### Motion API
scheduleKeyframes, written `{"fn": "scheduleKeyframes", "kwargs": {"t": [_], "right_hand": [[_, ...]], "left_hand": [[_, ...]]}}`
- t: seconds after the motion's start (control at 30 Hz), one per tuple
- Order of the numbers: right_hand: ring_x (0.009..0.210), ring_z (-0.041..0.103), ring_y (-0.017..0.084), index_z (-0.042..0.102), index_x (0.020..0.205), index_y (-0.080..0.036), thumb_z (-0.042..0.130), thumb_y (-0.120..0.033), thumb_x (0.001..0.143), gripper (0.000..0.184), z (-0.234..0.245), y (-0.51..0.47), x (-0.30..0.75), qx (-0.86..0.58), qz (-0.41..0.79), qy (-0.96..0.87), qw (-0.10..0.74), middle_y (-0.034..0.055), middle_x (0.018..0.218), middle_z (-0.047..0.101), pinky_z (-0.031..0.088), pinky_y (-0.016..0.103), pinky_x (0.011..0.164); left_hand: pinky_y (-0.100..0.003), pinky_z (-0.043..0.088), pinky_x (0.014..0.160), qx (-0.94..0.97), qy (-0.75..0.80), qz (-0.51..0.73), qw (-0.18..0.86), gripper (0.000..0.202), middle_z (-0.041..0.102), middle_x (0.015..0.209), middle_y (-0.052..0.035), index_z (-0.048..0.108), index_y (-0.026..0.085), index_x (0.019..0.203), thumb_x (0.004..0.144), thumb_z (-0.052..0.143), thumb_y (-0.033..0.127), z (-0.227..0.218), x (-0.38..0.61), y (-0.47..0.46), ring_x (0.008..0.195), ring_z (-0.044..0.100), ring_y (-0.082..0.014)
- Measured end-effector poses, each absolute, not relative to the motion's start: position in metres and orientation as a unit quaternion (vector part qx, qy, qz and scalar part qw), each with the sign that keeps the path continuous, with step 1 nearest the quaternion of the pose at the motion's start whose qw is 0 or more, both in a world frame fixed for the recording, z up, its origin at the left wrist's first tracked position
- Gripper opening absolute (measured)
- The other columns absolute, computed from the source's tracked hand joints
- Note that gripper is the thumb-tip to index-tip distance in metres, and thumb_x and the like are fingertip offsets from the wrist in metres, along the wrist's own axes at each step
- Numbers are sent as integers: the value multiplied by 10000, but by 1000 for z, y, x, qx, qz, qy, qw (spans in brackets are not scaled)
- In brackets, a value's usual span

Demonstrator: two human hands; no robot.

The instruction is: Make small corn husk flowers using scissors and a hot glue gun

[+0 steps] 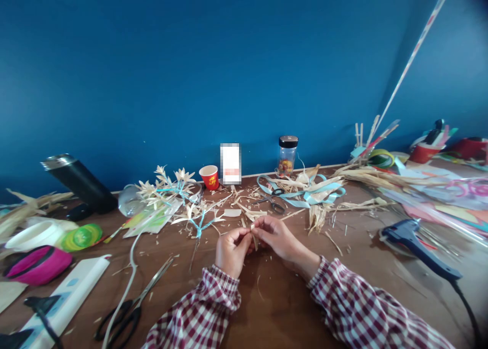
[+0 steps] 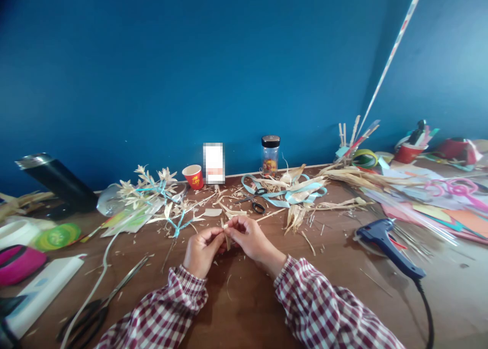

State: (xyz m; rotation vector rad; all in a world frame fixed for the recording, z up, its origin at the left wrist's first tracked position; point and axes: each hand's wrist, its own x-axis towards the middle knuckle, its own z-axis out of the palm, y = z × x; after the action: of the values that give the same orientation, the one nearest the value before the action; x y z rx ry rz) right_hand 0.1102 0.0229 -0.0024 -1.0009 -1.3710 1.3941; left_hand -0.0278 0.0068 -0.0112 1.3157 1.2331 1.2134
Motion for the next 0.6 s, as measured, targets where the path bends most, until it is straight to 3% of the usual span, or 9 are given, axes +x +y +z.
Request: {"fn": "scheduleKeyframes", "kwargs": {"t": [0.37, 0.6], "right_hand": [[493, 416, 66, 544, 722, -156, 660, -424, 662, 298, -1, 23, 112, -404, 563, -552, 464, -46, 594, 499, 323, 207, 463], [574, 476, 91, 565, 733, -152, 648, -375, 687, 243, -4, 26, 116, -404, 553, -555, 472, -20, 654, 538, 374, 219, 522]], "left_hand": [[-248, 516, 493, 527, 503, 504, 464, 179, 664, 578, -21, 708, 163, 758, 682, 642, 312, -9, -26, 7, 506, 608, -153], [-304, 541, 628, 495, 469, 487, 545, 230, 702, 712, -56, 693, 146, 818, 684, 644, 327, -9, -26, 7, 639, 650, -185]]}}
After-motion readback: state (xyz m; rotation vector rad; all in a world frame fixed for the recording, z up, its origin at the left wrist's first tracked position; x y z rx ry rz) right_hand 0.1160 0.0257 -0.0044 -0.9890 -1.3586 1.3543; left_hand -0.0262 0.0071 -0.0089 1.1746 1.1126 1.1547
